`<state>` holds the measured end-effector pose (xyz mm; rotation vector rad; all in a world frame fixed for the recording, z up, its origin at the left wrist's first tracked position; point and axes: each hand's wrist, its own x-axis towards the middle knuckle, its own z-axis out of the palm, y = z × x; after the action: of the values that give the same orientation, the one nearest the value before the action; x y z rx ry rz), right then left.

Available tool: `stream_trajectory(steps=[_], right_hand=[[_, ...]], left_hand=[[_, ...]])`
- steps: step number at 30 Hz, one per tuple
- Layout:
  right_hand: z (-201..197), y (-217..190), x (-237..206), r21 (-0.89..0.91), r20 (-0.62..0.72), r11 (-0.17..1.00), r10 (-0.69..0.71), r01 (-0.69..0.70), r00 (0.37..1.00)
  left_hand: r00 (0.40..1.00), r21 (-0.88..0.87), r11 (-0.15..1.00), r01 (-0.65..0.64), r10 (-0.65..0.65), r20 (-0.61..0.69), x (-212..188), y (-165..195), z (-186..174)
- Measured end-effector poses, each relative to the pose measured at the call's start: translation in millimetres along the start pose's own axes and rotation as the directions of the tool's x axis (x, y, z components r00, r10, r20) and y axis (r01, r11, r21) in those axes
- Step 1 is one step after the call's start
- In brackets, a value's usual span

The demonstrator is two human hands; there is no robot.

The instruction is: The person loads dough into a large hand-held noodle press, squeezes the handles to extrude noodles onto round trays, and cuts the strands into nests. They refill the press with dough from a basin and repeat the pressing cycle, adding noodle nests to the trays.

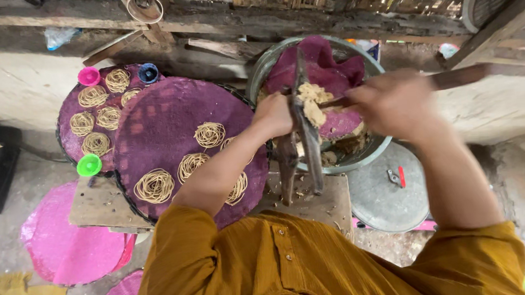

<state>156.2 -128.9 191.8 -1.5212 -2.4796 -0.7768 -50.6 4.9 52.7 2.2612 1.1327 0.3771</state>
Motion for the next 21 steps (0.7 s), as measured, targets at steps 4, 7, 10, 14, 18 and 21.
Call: stream_trajectory(steps=[4, 7, 10, 14, 18, 21], right_hand=[[-9, -27, 18, -0.080, -0.023, 0.990, -0.116, 0.114, 0.993], [-1, -1, -6, -0.049, -0.045, 0.998, 0.027, -0.029, 0.999], [19, 40, -42, 0.139, -0.162, 0.966, 0.240, -0.218, 0.957], [58, 50, -61, 0.150, -0.174, 0.948, 0.305, -0.281, 0.936], [59, 39, -54, 0.350, -0.099, 0.892, 0.338, -0.285, 0.936], [41, 41, -49, 0.239, -0.107, 0.934, 0.297, -0.265, 0.949]], left_hand=[[0.989, -0.089, 0.990, 0.113, -0.104, 0.101, -4, 8, 1], [0.979, -0.121, 0.977, 0.173, -0.157, 0.131, -4, -3, -6], [0.992, -0.136, 0.984, 0.118, -0.112, 0.049, 4, -26, -10], [0.997, -0.108, 0.992, -0.060, 0.055, -0.053, 23, -46, 8], [1.000, -0.017, 1.000, -0.009, 0.008, -0.019, 33, -50, 12], [1.000, -0.039, 0.999, 0.000, -0.001, -0.031, 28, -48, 12]])
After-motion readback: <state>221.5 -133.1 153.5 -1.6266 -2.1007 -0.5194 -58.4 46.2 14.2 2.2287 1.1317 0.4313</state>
